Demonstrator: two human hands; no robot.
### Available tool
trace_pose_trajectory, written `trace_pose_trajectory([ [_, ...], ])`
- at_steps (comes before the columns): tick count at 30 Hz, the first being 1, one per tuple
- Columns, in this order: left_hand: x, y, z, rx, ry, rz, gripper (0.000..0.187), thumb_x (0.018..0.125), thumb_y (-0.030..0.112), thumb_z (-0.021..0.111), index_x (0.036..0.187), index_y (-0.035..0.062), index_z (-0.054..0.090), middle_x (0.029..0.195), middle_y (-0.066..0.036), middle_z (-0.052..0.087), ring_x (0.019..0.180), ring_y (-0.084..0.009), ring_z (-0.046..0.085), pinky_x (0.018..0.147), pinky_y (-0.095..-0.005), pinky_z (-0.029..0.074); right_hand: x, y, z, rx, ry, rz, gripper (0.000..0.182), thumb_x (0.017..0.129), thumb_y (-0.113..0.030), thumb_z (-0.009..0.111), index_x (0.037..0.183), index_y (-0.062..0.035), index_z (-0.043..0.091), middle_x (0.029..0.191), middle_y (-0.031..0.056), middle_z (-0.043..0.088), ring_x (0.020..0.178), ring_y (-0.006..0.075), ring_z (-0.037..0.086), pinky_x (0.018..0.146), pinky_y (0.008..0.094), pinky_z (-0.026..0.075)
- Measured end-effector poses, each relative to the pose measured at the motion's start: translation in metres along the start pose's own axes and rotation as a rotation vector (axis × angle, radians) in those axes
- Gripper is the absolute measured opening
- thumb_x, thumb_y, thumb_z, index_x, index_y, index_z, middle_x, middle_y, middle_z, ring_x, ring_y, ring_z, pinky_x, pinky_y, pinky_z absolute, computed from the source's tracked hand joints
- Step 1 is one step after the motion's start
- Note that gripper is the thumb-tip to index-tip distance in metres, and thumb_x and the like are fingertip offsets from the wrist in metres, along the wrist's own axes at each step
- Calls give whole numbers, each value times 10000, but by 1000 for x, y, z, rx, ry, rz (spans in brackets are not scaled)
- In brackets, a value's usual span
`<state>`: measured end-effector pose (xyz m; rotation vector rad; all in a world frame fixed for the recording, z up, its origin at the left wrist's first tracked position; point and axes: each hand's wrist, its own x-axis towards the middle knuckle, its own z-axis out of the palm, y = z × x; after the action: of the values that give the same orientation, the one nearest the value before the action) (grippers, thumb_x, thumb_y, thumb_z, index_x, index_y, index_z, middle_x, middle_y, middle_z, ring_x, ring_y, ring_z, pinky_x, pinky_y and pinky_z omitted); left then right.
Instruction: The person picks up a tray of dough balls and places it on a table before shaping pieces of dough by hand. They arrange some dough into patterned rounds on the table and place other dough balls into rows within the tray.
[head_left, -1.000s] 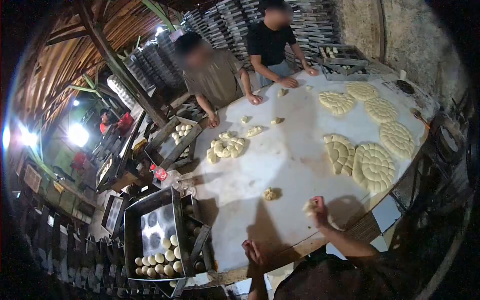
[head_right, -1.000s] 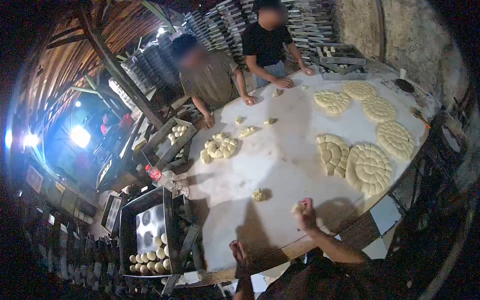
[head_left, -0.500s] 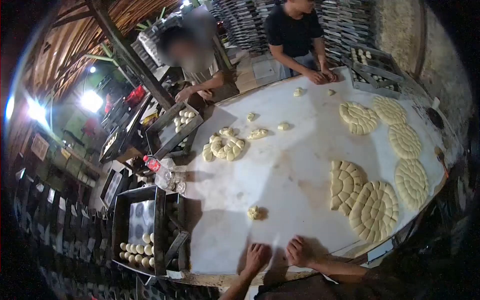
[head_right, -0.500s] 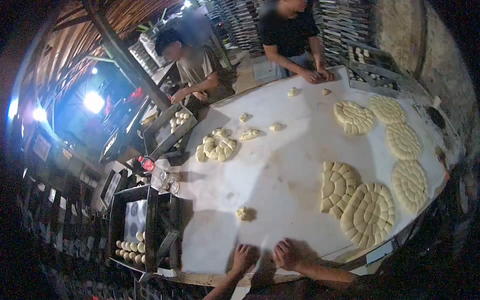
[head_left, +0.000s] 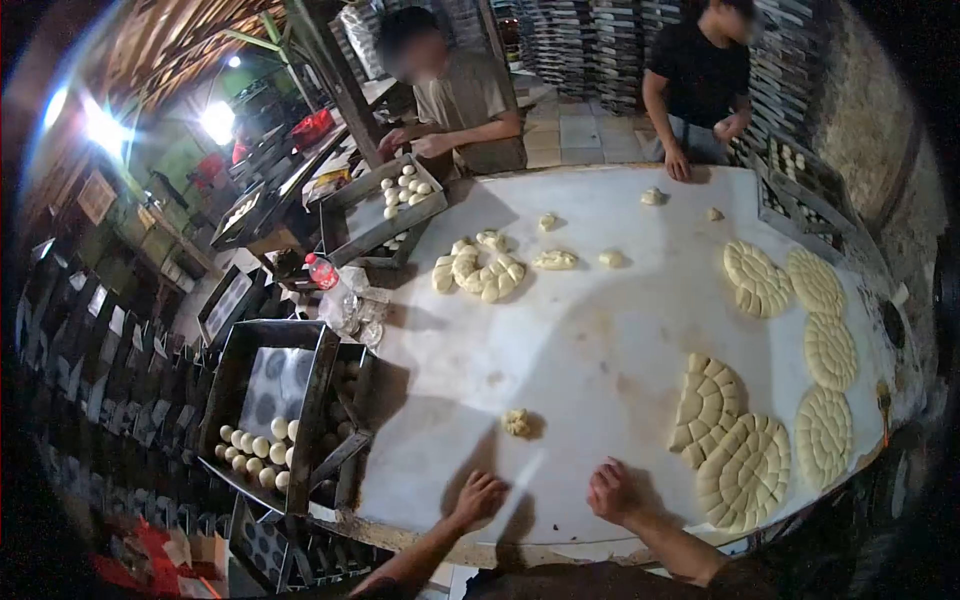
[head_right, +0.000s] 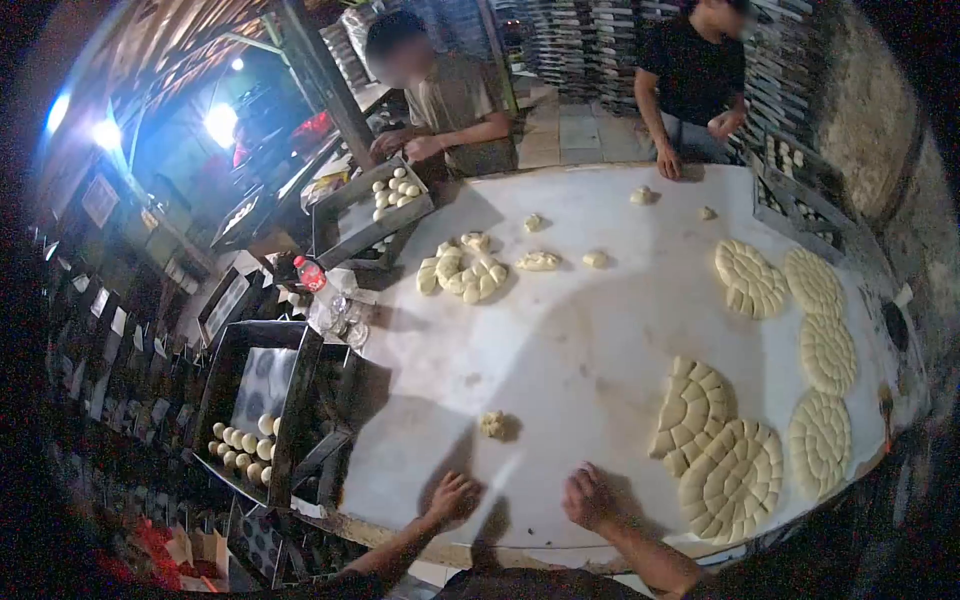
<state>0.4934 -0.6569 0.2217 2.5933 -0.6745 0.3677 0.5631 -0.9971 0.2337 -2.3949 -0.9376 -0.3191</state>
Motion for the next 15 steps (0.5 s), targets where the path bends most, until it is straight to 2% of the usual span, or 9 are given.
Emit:
trace_pose_trajectory([
  [1,-11,-15,-10,-477,53,-302,300,806,152,684,1083,45,643,1096,-177,621,957,-347,564,878,-460,429,-15,21,-9,79,-86,123,122,741,-104,612,798,-28,535,858,189,526,888,397,513,842,530,430],
  [3,-7,-44,-50,99,-100,-432,385,845,160,657,1204,38,590,1274,-188,576,1038,-307,552,945,-487,424,-3,32,-20,20,-38,248,110,760,-62,586,834,0,534,904,220,520,921,423,497,858,541,411],
  [6,53,-80,-32,-825,323,-591,294,850,132,630,1132,55,600,1068,-102,613,883,-258,588,779,-428,471,63,30,-4,-232,233,331,74,810,-37,547,853,19,523,910,215,521,898,402,492,828,513,398],
  [8,59,-80,6,-1137,350,-645,194,846,80,600,1038,65,623,880,-93,609,815,-252,576,745,-369,476,82,21,30,-224,416,520,52,859,-35,526,875,14,530,920,201,534,891,397,496,826,496,396],
  [11,41,-47,5,-719,145,-479,288,886,46,521,1170,36,563,1114,-184,590,1047,-348,556,897,-430,454,68,-15,53,-113,336,563,74,884,-68,541,903,3,546,950,191,556,917,399,505,851,483,402],
  [12,15,-38,9,-679,61,-423,305,906,54,508,1207,37,550,1190,-199,567,1105,-349,545,926,-434,447,54,-29,57,4,337,551,91,881,-96,566,904,-8,562,986,189,579,978,389,522,875,475,412],
  [13,-12,-30,13,-641,-19,-363,321,926,62,495,1243,38,536,1265,-213,544,1162,-351,534,955,-437,440,56,-67,24,-71,164,489,86,877,-102,589,922,-29,584,1020,181,595,1029,378,533,909,463,419],
  [14,-53,-24,37,-754,3,-406,332,936,76,493,1264,40,531,1317,-231,519,1202,-364,521,979,-442,433,21,-40,42,-214,203,348,72,877,-79,589,941,-48,598,1029,152,605,1005,348,562,897,458,438],
  [15,-86,-22,44,-778,15,-452,417,894,50,545,1308,16,504,1332,-241,508,1235,-419,479,1025,-467,404,1,-27,37,52,227,441,86,872,-54,588,956,-45,605,983,136,611,939,324,590,877,441,456],
])
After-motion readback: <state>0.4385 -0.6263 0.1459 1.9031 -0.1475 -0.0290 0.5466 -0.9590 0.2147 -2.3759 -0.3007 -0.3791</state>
